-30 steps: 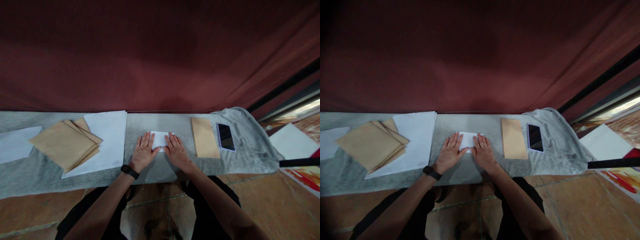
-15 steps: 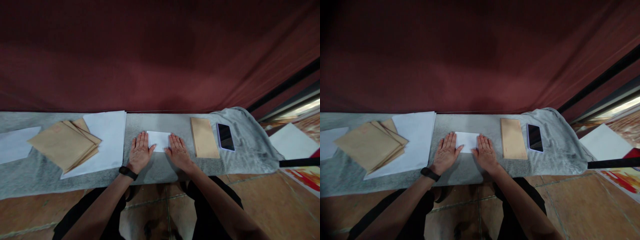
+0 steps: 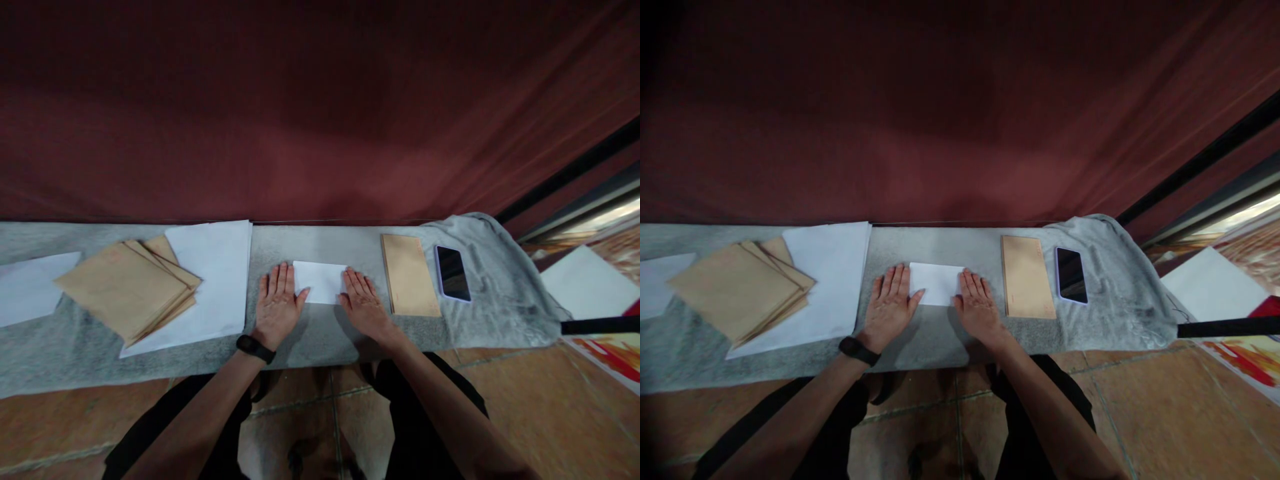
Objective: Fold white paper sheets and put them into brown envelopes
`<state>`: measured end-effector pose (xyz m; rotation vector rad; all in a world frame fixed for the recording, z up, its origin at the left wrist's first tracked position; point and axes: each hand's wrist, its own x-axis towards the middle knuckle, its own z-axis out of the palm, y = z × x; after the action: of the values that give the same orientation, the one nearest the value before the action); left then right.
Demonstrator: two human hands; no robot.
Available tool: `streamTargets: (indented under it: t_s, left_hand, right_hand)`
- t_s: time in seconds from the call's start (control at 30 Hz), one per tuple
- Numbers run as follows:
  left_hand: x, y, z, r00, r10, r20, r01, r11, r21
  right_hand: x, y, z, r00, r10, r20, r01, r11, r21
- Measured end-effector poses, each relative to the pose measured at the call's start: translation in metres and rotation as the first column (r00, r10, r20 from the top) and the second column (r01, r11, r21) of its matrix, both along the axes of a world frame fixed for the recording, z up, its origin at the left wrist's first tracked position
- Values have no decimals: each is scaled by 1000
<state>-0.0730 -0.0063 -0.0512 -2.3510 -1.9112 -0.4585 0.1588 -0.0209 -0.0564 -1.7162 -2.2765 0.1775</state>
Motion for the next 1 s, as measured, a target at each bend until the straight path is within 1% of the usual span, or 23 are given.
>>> streamTargets:
  t_s: [0.1, 0.17, 0.23, 0.3, 0.37, 0.43, 0.53, 0.63, 0.83, 1.0]
  left_hand:
    - [4, -1, 8, 999, -54, 3, 54, 999, 3]
    - [9, -2, 13, 992, -129, 0, 129, 992, -11]
    - [16, -5, 16, 974, -226, 1, 225, 974, -31]
    - [23, -9, 15, 948, -317, 10, 317, 947, -55]
    - [28, -13, 11, 930, -367, 20, 367, 927, -80]
    - [32, -17, 7, 926, -378, 22, 378, 920, -99]
    - [34, -20, 4, 934, -358, 13, 357, 928, -110]
    - [33, -20, 4, 936, -351, 6, 350, 931, -106]
    - [28, -21, 3, 936, -351, 1, 350, 934, -75]
    - [18, -18, 2, 952, -306, 15, 306, 950, -61]
  right_hand:
    - [-1, 4, 3, 999, -12, -32, 12, 1000, -4]
    - [-5, 8, 6, 998, -6, -57, 6, 1000, -1]
    - [-13, 10, 9, 996, 28, -85, -28, 1000, -1]
    - [-22, 10, 11, 991, 85, -107, -86, 996, -11]
    - [-31, 9, 11, 984, 138, -116, -142, 990, -26]
    - [-38, 6, 10, 980, 164, -109, -169, 985, -39]
    - [-41, 2, 6, 986, 149, -79, -153, 987, -40]
    - [-38, 0, 2, 992, 123, -37, -124, 992, -18]
    - [-33, 0, -3, 993, 115, 37, -117, 993, 36]
    - [-31, -1, -5, 995, 84, 58, -88, 994, 69]
